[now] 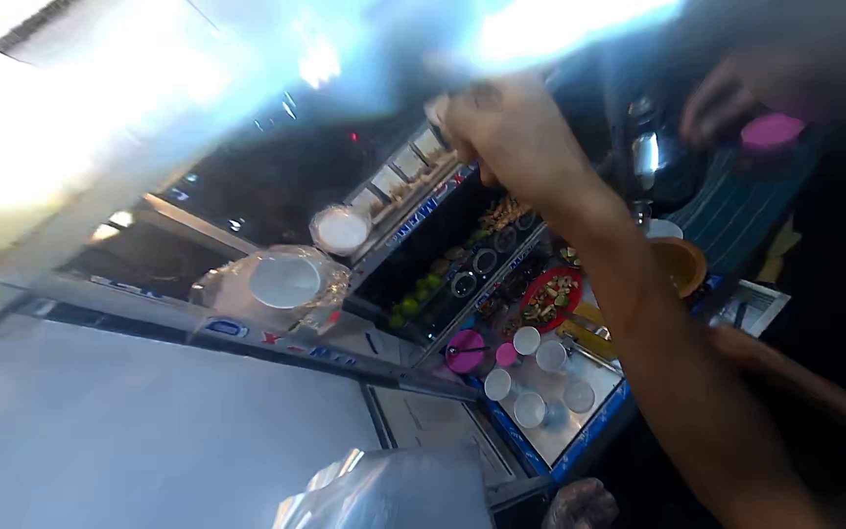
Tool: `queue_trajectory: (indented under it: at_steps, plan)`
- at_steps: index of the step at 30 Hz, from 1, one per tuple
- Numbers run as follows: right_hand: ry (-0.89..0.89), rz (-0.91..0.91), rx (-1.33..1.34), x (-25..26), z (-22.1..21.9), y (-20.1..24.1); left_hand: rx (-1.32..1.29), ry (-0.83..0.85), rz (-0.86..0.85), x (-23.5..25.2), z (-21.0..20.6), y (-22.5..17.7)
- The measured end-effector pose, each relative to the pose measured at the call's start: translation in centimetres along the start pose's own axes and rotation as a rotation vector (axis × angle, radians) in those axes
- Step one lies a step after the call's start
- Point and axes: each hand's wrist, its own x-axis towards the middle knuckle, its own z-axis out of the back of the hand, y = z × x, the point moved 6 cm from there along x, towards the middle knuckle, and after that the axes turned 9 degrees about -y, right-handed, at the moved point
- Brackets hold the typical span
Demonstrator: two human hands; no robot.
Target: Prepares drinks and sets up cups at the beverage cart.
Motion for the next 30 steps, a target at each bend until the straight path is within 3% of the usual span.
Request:
queue_trajectory:
  at_steps: [3, 8, 13, 16, 21, 27, 30]
  plan:
    - [0.084, -0.062, 0.26, -11.2, 1.2, -3.1, 0.022, -0.032, 0.05, 0.6, -0.1, 1.0]
    - [0.287, -0.421, 0.171, -27.6, 3.6, -11.0, 0.197, -0.175, 0.243, 1.6, 1.3, 2.4]
    - [0.087, -0.881, -0.177, -40.9, 9.7, -20.6, 0.304, -0.201, 0.419, 1.6, 3.1, 4.6]
    - [0.116, -1.053, -0.313, -46.5, 11.3, -23.5, 0.32, -0.188, 0.476, 1.1, 3.7, 5.5]
    - [0.314, -1.001, -0.458, -47.2, 8.9, -25.0, 0.355, -0.153, 0.459, 0.8, 4.5, 6.0]
    - [0.399, -0.652, -0.572, -42.8, 2.1, -27.9, 0.384, -0.197, 0.428, -0.1, 5.5, 5.0]
    - [0.542, -0.556, -0.661, -41.4, -1.7, -29.9, 0.397, -0.221, 0.403, -0.6, 6.2, 4.7]
